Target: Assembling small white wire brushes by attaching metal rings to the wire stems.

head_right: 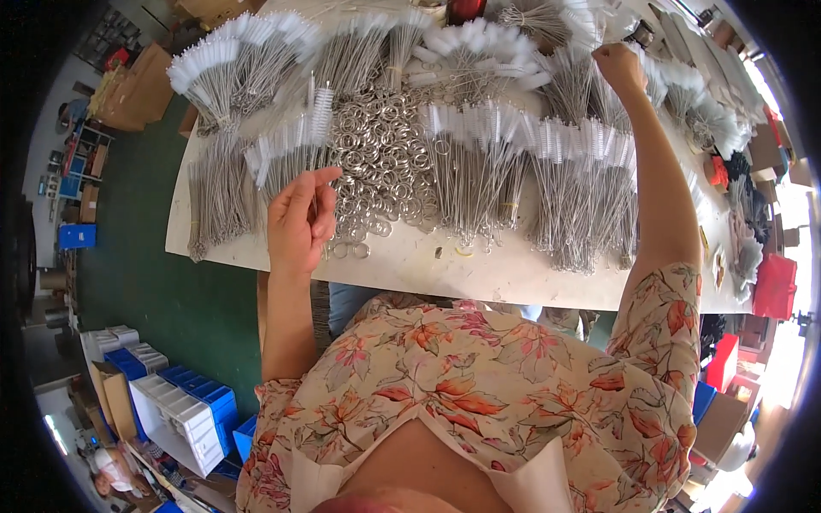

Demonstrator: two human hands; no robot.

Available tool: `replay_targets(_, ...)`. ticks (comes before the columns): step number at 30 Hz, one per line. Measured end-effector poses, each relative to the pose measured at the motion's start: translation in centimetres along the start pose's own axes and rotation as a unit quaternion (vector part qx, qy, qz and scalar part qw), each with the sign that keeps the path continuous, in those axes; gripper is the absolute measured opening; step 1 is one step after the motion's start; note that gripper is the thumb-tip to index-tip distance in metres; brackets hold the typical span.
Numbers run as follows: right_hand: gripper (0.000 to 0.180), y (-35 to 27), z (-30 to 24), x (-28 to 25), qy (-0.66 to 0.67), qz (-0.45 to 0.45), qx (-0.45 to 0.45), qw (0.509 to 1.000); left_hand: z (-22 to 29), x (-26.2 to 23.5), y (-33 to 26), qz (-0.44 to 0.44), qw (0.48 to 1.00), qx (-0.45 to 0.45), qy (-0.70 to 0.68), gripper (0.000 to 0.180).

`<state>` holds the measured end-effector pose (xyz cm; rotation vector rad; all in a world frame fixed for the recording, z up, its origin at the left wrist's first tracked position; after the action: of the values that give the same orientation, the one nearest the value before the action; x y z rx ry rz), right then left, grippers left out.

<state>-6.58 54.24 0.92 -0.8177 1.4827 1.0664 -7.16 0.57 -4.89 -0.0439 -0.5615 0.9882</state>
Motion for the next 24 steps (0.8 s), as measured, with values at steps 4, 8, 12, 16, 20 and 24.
replay_targets(4,0.025,-3.4,-7.5,-4.7,0.148,0.338,-0.089,0.925,-1.0,0.8,0.3,-0.046,0.997,0.004,-0.055,0.034)
replay_targets(8,0.025,-8.5,-20.8,-4.0,0.697,0.180,-0.149,0.678,-1.5,3.0,-0.2,-0.221,0.951,-0.061,-0.209,0.038)
replay_targets(12,0.024,-15.0,-31.5,-2.9,0.705,-0.004,-0.161,0.691,-2.0,5.4,-0.8,-0.264,0.939,-0.080,-0.204,0.039)
replay_targets(16,0.019,-16.3,-34.0,-0.9,0.712,-0.022,-0.186,0.677,-2.5,5.2,-0.4,-0.160,0.983,-0.007,-0.092,0.037)
replay_targets(20,0.018,-16.6,-33.4,0.4,0.691,0.015,-0.127,0.712,-2.5,4.0,-0.7,0.061,0.993,0.084,0.054,0.035)
replay_targets(24,0.025,-16.0,-31.5,-0.4,0.835,0.088,-0.045,0.541,-1.7,3.1,-0.8,0.151,0.973,0.164,0.052,0.033)
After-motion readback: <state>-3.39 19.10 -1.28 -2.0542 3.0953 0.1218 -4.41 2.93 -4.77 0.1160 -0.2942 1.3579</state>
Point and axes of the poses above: each hand's wrist, its own y-axis towards the middle knuckle, its own x-axis out of the palm, z = x × y, the point moved 5 cm from there along y, towards the middle knuckle, and after that the axes turned 14 degrees about -x, right-handed, at the moved point
